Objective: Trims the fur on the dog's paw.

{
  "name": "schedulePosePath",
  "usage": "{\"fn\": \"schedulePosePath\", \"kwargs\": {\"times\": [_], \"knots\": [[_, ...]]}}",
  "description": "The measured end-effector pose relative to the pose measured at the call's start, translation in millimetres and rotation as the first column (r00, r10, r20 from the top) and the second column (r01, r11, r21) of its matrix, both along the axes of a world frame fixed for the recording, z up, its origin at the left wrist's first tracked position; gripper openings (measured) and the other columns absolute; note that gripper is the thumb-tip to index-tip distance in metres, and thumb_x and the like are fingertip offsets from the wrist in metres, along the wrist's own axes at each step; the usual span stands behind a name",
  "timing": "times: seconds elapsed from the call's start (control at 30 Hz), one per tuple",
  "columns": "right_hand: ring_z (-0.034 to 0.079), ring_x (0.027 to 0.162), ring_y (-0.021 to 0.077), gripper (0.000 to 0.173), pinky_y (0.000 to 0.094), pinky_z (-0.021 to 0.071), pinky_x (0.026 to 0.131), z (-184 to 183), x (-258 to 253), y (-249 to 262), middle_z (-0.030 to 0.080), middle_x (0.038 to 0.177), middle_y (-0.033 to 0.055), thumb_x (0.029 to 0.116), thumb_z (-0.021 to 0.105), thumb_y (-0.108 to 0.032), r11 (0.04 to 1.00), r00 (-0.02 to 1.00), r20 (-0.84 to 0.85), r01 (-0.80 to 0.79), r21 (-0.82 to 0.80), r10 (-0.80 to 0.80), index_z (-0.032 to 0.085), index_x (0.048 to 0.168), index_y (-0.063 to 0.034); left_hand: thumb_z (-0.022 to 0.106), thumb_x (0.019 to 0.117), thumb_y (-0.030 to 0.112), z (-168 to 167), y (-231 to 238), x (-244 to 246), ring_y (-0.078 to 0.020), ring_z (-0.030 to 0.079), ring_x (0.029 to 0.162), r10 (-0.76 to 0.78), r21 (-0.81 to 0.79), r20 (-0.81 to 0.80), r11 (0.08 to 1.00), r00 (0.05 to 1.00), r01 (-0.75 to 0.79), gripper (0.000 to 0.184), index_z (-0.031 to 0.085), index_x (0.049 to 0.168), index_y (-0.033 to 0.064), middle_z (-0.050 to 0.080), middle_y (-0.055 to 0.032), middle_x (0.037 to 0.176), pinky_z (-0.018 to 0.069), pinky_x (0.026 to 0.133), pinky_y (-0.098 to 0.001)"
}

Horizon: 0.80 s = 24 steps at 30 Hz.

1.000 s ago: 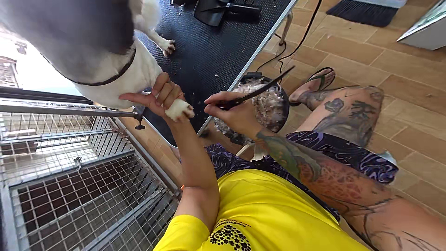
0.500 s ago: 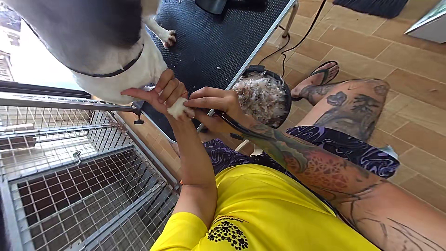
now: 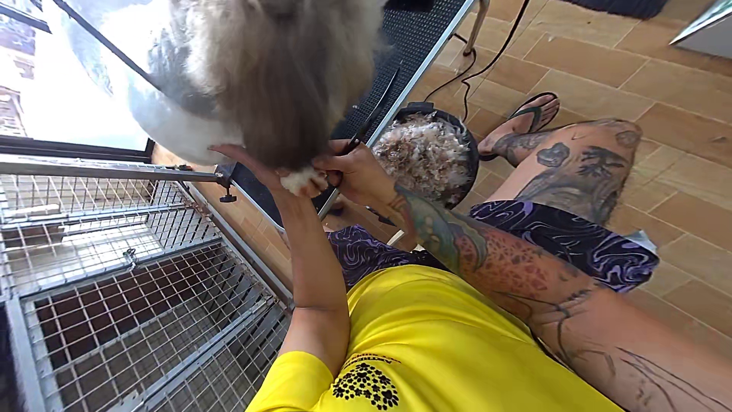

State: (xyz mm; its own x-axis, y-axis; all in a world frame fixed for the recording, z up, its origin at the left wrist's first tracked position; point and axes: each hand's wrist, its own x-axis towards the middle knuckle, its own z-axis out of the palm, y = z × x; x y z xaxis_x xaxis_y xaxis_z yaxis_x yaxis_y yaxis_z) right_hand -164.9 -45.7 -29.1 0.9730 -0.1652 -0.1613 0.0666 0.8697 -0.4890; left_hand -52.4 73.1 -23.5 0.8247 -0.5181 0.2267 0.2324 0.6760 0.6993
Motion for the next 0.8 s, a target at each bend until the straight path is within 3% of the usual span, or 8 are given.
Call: {"fn": "schedulePosePath", "kwargs": {"times": [0.07,0.13,0.2,0.27,0.37,0.47,0.6,0.8], "knots": [[0.047,0.048,0.0017,0.011,0.0163,0.0411,0.046,4,-6,4,0.061,0.064,-0.0004,0.0949,0.071,-0.012,1.0,0.997,-0.081,0.006,0.02,-0.004,0.072,0.086,-0.0062,0.042,0.0902,0.082,8,-5,1,-0.0039,0.056,0.05,-0.069,-0.06,-0.125,0.996,0.99,0.062,0.072,0.062,0.087,0.0124,0.059,0.0018,0.063,0.0492,0.047,-0.0213],[0.05,0.052,0.005,0.013,0.0206,0.0452,0.05,2,-9,-1,0.062,0.067,0.0017,0.0967,0.07,-0.013,1.0,0.994,-0.112,0.0,0.031,0.004,0.072,0.09,-0.0025,0.039,0.0885,0.085,12,-7,5,-0.0026,0.047,0.037,-0.179,-0.115,-0.158,0.98,0.971,0.162,0.077,0.058,0.07,0.0122,0.047,0.0044,0.047,0.041,0.038,-0.0193],[0.053,0.053,0.0082,0.016,0.0244,0.0505,0.052,-1,-27,-10,0.062,0.069,0.0025,0.0983,0.07,-0.02,0.996,0.988,-0.157,-0.017,-0.091,0.002,0.072,0.095,-0.0045,0.036,0.0893,0.084,11,-8,8,-0.0038,0.054,0.047,-0.205,-0.12,-0.124,0.974,0.971,0.19,0.077,0.06,0.082,0.0113,0.054,0.0031,0.056,0.0485,0.046,-0.0218],[0.053,0.051,0.0087,0.015,0.023,0.0486,0.048,-6,-55,-20,0.061,0.07,0.003,0.1009,0.067,-0.025,0.966,0.978,-0.207,-0.05,-0.255,-0.004,0.069,0.103,-0.01,0.051,0.0946,0.066,10,-6,-1,-0.0112,0.068,0.072,-0.379,-0.184,-0.104,0.916,0.92,0.357,0.062,0.065,0.104,0.0062,0.07,-0.005,0.083,0.0586,0.068,-0.0281],[0.058,0.055,0.0108,0.026,0.0264,0.052,0.051,-19,-87,-35,0.063,0.074,0.0032,0.099,0.07,-0.019,0.893,0.944,-0.329,-0.157,-0.421,0.011,0.055,0.118,-0.0098,0.065,0.0944,0.035,22,-15,-25,-0.008,0.069,0.066,-0.641,-0.307,-0.241,0.762,0.729,0.57,0.033,0.073,0.097,0.0033,0.072,-0.0037,0.077,0.0566,0.063,-0.0199],[0.064,0.072,0.0159,0.055,0.0351,0.0565,0.064,-30,-112,-44,0.064,0.088,0.0048,0.0903,0.075,-0.007,0.756,0.924,-0.371,-0.307,-0.577,0.092,0.043,0.135,-0.0079,0.065,0.0932,0.038,6,-13,-18,-0.0047,0.065,0.061,-0.562,-0.353,-0.23,0.809,0.795,0.47,0.035,0.07,0.094,0.0034,0.069,-0.001,0.073,0.0527,0.058,-0.0165],[0.07,0.105,0.0153,0.078,0.0382,0.0605,0.09,-44,-138,-49,0.066,0.122,0.0042,0.0849,0.061,0.008,0.608,0.864,-0.382,-0.503,-0.614,0.328,0.033,0.152,-0.0192,0.066,0.0946,0.038,4,-13,-16,-0.0021,0.065,0.065,-0.577,-0.279,-0.195,0.808,0.793,0.519,0.035,0.069,0.101,0.0039,0.069,0.0007,0.076,0.0526,0.06,-0.0148],[0.072,0.079,0.0104,0.064,0.0354,0.0623,0.075,-56,-143,-51,0.074,0.101,0.0025,0.0909,0.071,-0.013,0.361,0.875,-0.327,-0.452,-0.816,0.356,0.05,0.151,-0.0208,0.063,0.0944,0.035,8,-9,-18,-0.0007,0.064,0.066,-0.658,-0.336,-0.143,0.735,0.74,0.589,0.034,0.067,0.096,0.0012,0.067,-0.0007,0.074,0.0507,0.062,-0.0122]]}}
